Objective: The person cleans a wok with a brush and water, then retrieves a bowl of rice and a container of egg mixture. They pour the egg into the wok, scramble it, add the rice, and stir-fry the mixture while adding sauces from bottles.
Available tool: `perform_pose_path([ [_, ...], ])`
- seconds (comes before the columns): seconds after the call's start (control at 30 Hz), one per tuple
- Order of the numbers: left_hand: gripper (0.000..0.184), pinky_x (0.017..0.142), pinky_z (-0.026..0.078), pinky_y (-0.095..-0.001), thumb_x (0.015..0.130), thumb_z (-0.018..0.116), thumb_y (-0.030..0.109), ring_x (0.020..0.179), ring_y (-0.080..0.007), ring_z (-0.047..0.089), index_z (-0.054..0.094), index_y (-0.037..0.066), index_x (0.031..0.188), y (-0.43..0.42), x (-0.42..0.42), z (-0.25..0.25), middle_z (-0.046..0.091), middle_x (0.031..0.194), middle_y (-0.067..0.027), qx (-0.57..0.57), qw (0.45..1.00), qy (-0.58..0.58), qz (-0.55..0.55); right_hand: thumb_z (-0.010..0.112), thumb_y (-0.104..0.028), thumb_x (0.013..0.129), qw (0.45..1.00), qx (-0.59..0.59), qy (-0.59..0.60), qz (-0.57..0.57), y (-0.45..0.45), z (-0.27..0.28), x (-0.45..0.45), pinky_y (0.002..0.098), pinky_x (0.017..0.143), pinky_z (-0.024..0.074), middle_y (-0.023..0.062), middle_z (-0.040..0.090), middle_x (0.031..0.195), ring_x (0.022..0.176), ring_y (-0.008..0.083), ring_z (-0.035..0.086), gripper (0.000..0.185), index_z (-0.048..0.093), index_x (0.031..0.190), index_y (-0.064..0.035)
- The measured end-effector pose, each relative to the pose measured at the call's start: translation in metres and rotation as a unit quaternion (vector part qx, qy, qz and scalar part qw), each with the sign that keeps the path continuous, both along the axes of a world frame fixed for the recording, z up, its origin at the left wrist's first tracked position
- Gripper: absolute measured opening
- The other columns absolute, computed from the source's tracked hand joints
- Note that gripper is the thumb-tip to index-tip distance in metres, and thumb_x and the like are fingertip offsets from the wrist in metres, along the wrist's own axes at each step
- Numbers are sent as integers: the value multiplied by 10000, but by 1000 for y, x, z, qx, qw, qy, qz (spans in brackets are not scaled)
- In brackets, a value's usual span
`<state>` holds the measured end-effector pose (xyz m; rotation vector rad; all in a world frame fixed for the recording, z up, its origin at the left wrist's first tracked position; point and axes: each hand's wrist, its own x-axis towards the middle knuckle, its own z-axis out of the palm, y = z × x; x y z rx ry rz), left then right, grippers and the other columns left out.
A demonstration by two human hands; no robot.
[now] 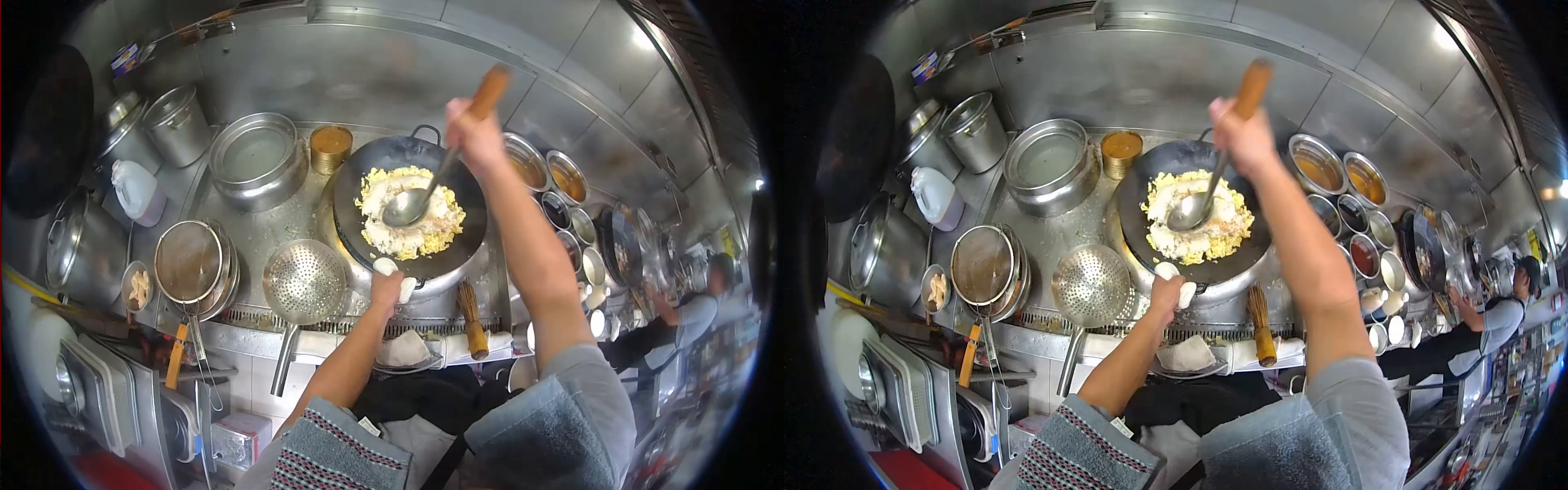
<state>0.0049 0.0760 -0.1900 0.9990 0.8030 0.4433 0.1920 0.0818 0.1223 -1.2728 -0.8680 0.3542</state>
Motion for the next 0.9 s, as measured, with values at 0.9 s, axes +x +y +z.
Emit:
perform_pose_path([
  [0.9,276,522,513,-394,778,623,111,661,-255,662,621,-103,953,10,3,12,663,831,-161,-77,993,58,-66,652,-245,910,966,98,-12,-237,-19,-62,14,264,404,348,-24,472,532,420,99,423,275,501,734,-98],
])
